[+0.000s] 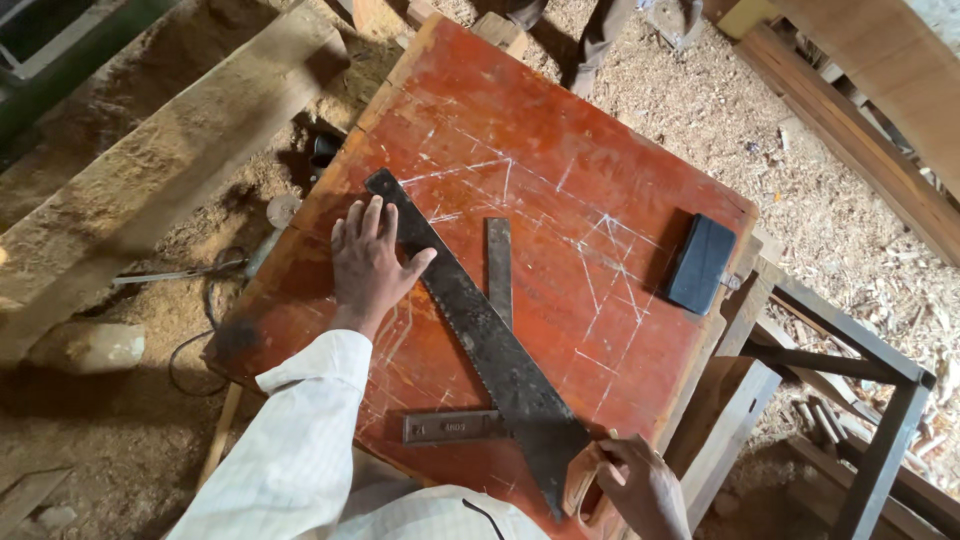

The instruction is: The person measures a wooden plank on a workbench using a tape measure and a set square, then marks lines with chalk. They repeatedly reposition the tools to draw multiple straight lines across the plank's surface.

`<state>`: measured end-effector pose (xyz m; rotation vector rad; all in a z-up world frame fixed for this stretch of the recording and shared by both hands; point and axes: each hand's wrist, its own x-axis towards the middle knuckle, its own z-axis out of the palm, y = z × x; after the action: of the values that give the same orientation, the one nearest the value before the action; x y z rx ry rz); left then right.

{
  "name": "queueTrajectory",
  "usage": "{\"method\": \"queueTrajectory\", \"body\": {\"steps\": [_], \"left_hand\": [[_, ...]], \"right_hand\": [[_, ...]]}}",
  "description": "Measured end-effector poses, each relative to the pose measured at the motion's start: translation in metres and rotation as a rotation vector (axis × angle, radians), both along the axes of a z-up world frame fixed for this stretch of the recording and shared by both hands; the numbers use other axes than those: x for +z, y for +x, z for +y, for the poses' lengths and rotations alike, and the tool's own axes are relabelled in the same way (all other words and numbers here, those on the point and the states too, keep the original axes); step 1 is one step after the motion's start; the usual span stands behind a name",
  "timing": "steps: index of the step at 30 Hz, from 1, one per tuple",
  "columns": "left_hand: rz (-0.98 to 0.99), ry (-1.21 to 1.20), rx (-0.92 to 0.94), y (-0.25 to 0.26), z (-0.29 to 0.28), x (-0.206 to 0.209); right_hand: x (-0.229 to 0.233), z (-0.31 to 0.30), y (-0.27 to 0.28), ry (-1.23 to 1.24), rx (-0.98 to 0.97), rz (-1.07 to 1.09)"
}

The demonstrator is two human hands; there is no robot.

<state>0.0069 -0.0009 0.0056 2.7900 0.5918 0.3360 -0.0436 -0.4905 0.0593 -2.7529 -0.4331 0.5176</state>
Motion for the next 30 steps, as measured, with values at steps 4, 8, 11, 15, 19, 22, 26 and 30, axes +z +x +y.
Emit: {"method": "queueTrajectory", "body": {"steps": [4,8,11,15,19,22,26,30], "left_hand": [[-0.007,0.013,0.006,0.001,-0.002,-0.002],[0.023,0.003,0.015,0.003,-0.002,-0.003],[0.044,0.002,0.016,0.004,-0.003,-0.005],[0.058,0.005,0.028,0.005,-0.002,-0.006],[0.078,-0.002,0.033,0.01,-0.007,-0.008],[0.104,-0.006,0.04,0.009,-0.005,-0.005],[0.098,-0.014,0.033,0.008,-0.004,-0.002],[0.031,-0.022,0.032,0.006,-0.006,-0.001]], "right_hand": [[0.022,0.012,0.008,-0.066,0.047,0.086],[0.022,0.014,0.005,-0.108,0.071,0.088],[0.016,0.011,-0.003,-0.103,0.058,0.006],[0.017,0.003,0.006,0.009,0.007,-0.062],[0.026,-0.008,0.019,-0.035,-0.032,0.01],[0.026,-0.008,0.028,0.017,0.006,0.1],[0.017,-0.007,0.029,0.001,-0.023,0.197],[0.009,-0.016,0.032,-0.01,-0.02,0.259]]}}
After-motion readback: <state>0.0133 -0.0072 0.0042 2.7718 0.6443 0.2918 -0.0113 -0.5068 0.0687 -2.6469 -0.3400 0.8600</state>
